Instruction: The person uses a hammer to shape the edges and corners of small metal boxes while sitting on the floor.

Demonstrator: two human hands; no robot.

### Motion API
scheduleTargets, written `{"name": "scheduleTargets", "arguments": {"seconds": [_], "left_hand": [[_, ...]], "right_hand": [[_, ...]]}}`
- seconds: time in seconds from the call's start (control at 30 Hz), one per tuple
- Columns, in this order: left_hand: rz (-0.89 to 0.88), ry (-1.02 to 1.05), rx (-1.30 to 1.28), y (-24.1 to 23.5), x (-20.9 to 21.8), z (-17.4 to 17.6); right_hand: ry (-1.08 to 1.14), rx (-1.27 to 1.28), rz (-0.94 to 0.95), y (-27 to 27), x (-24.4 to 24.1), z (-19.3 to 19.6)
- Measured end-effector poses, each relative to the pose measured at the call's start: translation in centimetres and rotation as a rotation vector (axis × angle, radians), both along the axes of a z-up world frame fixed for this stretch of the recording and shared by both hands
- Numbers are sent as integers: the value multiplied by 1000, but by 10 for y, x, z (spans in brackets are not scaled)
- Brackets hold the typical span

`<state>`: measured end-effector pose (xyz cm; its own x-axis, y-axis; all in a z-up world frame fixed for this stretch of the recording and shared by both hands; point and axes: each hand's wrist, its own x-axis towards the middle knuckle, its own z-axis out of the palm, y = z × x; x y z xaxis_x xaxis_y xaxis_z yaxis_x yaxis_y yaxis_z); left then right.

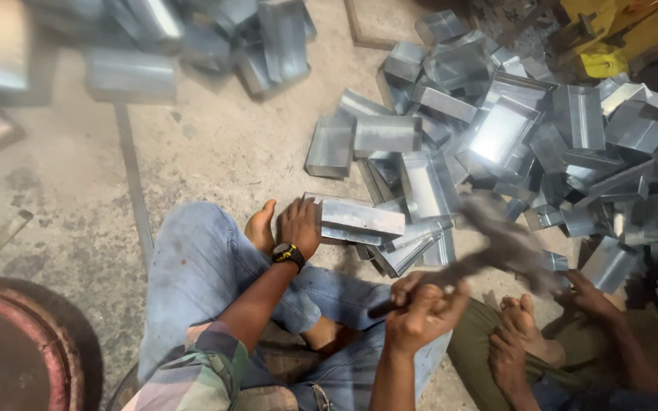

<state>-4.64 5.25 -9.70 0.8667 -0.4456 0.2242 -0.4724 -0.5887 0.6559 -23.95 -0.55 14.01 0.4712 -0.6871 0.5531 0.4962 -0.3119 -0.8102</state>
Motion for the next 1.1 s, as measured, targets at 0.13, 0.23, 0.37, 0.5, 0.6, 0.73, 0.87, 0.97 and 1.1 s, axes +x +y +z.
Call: {"name": "scheduleTargets", "arguments": {"seconds": [0.13, 0.23, 0.37, 0.5, 0.6, 0.73, 0.87, 0.97, 1.1], "left_hand": [[22, -52, 77, 5, -4, 15], [40, -6, 71, 6, -3, 27], [83, -37, 63, 0, -10, 24], [141, -66, 77, -5, 5, 15], [148, -25, 25, -7, 0, 8], [124, 23, 71, -5, 2, 14], [110, 40, 81, -4, -3, 18], [92, 73, 57, -2, 4, 14], [193, -94, 68, -8, 6, -1]], "right_hand": [[-158, -59, 83, -10, 32, 26], [-69, -147, 119, -20, 71, 16], [1025, -687, -44, -19, 74, 0], [1301, -713, -154, -21, 64, 23], [1001, -710, -226, -24, 48, 47], [465, -543, -140, -19, 50, 41], [684, -550, -87, -3, 63, -5], [1046, -606, -75, 5, 57, -19], [823, -786, -229, 14, 29, -17]]}}
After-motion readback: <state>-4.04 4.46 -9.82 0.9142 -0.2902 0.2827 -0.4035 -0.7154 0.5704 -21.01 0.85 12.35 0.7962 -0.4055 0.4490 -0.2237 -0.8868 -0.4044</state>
